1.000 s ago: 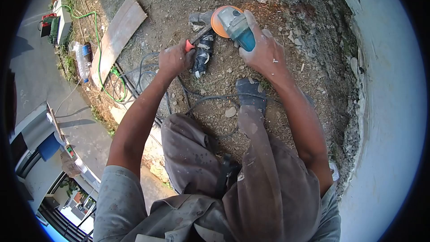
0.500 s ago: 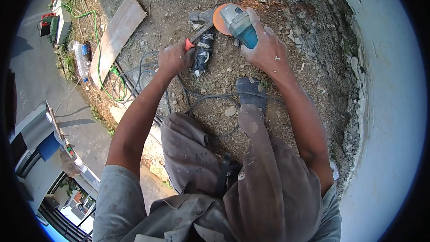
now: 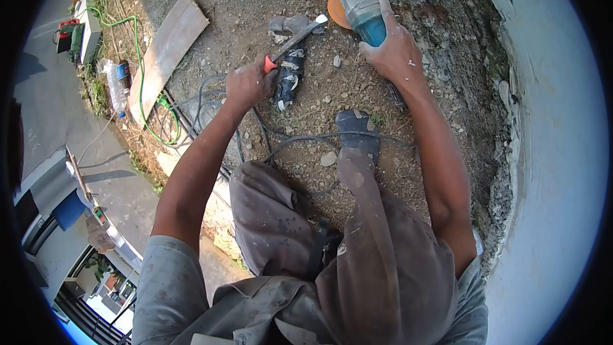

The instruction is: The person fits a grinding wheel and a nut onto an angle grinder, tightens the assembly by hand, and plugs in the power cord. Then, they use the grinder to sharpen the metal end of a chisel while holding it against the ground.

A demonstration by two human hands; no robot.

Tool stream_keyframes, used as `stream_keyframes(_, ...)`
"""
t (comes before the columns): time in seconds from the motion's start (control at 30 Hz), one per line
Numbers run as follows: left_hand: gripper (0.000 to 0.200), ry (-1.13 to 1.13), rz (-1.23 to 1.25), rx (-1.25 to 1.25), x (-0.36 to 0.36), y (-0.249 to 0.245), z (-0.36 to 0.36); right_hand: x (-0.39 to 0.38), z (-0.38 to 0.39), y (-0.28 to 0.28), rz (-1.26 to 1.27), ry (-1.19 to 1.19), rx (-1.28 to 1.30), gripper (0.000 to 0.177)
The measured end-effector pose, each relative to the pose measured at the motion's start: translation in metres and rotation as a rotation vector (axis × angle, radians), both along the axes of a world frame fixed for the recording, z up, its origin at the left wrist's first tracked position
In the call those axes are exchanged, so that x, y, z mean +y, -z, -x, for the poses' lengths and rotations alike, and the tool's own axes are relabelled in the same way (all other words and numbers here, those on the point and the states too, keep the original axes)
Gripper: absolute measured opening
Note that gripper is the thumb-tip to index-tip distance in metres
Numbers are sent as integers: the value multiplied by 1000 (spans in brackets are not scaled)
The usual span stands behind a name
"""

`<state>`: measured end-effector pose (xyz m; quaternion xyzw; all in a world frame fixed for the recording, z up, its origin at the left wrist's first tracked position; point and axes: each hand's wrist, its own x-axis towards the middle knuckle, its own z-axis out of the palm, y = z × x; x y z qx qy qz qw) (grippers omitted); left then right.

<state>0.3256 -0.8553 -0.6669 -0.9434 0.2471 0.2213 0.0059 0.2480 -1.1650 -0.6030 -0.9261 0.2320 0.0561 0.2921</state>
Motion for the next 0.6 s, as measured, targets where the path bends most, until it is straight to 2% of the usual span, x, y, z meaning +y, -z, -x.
stream_keyframes(0.27,39,-19,-11,18,-1,-3,3,11,21,-10,-43,-67,-66,99)
stream_keyframes(0.37,41,-31,-25,13,-3,-3,5,22,21,-14,-90,-98,71,102)
stream_keyframes(0.6,41,-50,-41,55,-5,-6,5,32,21,-8,-61,-119,41,101)
